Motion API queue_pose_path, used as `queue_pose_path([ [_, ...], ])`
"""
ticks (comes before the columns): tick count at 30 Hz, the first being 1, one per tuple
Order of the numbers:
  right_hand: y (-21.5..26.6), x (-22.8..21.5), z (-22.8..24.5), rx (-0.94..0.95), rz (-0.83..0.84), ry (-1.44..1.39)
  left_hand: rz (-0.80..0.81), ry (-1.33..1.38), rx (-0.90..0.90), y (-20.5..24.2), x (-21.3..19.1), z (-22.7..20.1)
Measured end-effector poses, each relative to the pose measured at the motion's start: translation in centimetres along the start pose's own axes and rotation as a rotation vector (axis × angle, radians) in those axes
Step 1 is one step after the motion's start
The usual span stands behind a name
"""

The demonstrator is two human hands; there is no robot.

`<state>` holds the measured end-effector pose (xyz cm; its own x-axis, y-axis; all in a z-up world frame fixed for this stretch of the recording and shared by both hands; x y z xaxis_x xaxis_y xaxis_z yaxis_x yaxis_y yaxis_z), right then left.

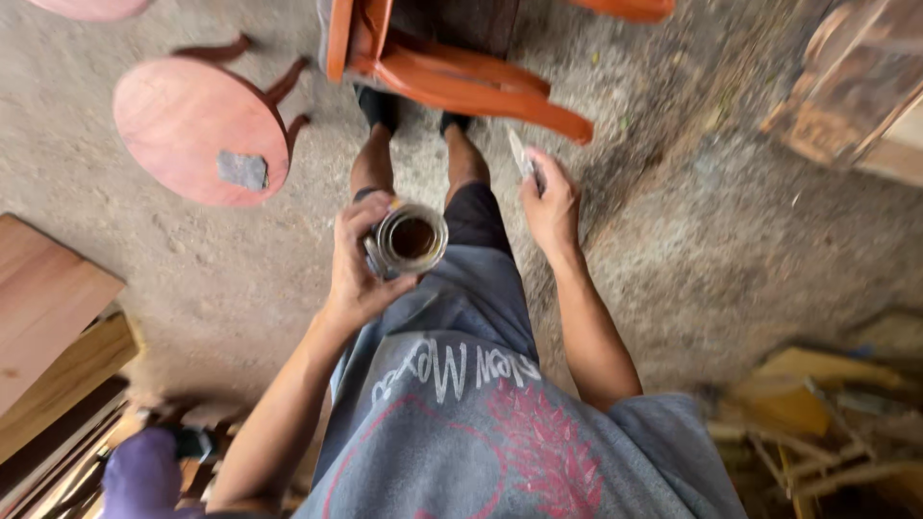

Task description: The person applies a liquid substance from a small can onto the surfaces of wooden stools using a small knife-like tool and a brush. They move between multiple stools, covering the tops and legs with the substance.

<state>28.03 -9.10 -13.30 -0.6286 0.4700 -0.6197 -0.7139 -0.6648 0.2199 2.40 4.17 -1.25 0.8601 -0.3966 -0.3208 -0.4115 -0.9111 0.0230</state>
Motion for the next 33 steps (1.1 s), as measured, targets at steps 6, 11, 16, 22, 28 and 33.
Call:
queue_pose_path([
  [6, 0.2, 5.2, 0.4, -0.016, -0.129, 0.068, 0.202, 0.058, -0.020, -5.1, -0.2, 4.8],
  [11, 0.4, 8.9, -0.1, 0.112, -0.224, 0.089, 0.283, 0.151, -0.072, -8.1, -1.0, 8.6],
  [16, 0.7, 11.1, 0.7, -0.003, -0.291, 0.143, 0.309, 0.064, -0.054, -9.4, -1.7, 10.5],
  [22, 1.6, 13.0, 1.1, 0.068, -0.353, 0.164, 0.398, 0.075, -0.083, -10.5, -2.1, 12.0],
  [28, 2.3, 13.5, 1.6, 0.176, -0.351, 0.108, 0.435, 0.096, -0.091, -11.2, -2.1, 12.5],
  [33, 3.3, 13.3, 1.6, 0.173, -0.346, 0.128, 0.461, 0.076, -0.107, -11.4, -1.6, 12.3],
])
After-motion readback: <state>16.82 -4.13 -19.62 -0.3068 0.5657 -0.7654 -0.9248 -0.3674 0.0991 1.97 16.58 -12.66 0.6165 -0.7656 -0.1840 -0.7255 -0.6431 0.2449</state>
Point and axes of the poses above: each hand's wrist, its own y-axis away from the middle knuckle, its own x-axis out of the palm, z = x × y, the point moved 4 cm from there along -y, towards the middle knuckle, and after that the axes turned 15 degrees about -z, right-handed, at the moved point
